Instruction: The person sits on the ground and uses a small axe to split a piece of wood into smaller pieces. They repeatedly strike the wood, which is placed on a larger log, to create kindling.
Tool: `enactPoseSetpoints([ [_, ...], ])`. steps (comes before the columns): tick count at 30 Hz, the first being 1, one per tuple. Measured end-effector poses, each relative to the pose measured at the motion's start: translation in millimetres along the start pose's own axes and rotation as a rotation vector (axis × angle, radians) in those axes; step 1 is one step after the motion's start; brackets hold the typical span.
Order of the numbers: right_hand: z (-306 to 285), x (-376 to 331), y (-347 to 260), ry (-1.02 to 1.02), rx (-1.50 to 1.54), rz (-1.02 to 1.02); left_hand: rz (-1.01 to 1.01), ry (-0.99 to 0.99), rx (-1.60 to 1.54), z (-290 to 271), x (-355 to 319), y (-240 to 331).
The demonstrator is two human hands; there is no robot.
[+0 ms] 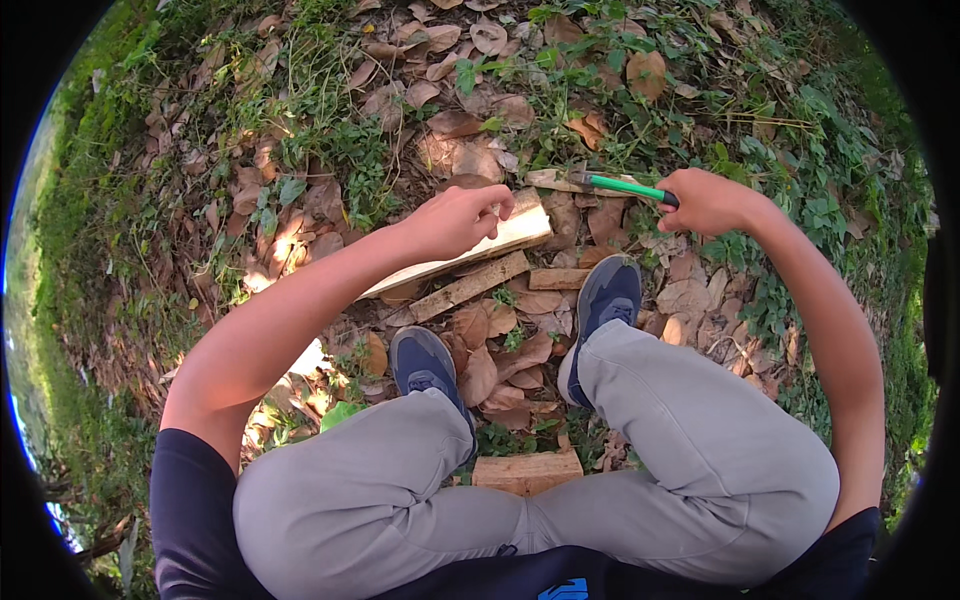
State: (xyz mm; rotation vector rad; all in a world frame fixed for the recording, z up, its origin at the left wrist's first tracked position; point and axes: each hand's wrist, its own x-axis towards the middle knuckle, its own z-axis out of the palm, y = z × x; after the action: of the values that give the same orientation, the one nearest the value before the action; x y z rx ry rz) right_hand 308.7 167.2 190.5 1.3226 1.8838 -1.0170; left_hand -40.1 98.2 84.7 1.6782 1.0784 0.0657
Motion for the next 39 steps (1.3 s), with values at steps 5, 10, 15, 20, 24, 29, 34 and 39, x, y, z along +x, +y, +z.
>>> enactPoseSetpoints([
  [5,36.6,-10.8,6.5,0.041,0.205,0.025,-0.057,-0.097,-0.012,1.8,11.9,6.2],
  [10,49.5,-28.9,7.9,-0.073,0.476,0.096,0.149,0.040,-0.113,13.6,12.8,-0.1],
  [15,50.2,-36.8,-0.7,-0.079,0.670,0.165,0.067,0.088,-0.164,11.8,16.9,3.9],
  [20,67.6,-20.7,-5.9,-0.028,0.928,0.121,0.045,0.242,-0.097,13.9,22.7,7.4],
  [24,75.3,-14.1,-20.0,0.004,1.002,0.114,-0.041,0.211,-0.139,21.1,31.5,-1.9],
  [29,77.6,-16.9,-21.0,0.100,0.835,0.054,-0.098,0.266,-0.281,38.5,35.2,-4.3],
  [34,79.9,-26.5,-36.8,0.233,0.826,0.033,-0.153,0.349,-0.250,46.5,39.0,-17.2],
  [39,89.1,-21.5,-30.4,0.261,0.805,-0.071,-0.163,0.324,-0.250,48.4,48.8,-23.4],
])
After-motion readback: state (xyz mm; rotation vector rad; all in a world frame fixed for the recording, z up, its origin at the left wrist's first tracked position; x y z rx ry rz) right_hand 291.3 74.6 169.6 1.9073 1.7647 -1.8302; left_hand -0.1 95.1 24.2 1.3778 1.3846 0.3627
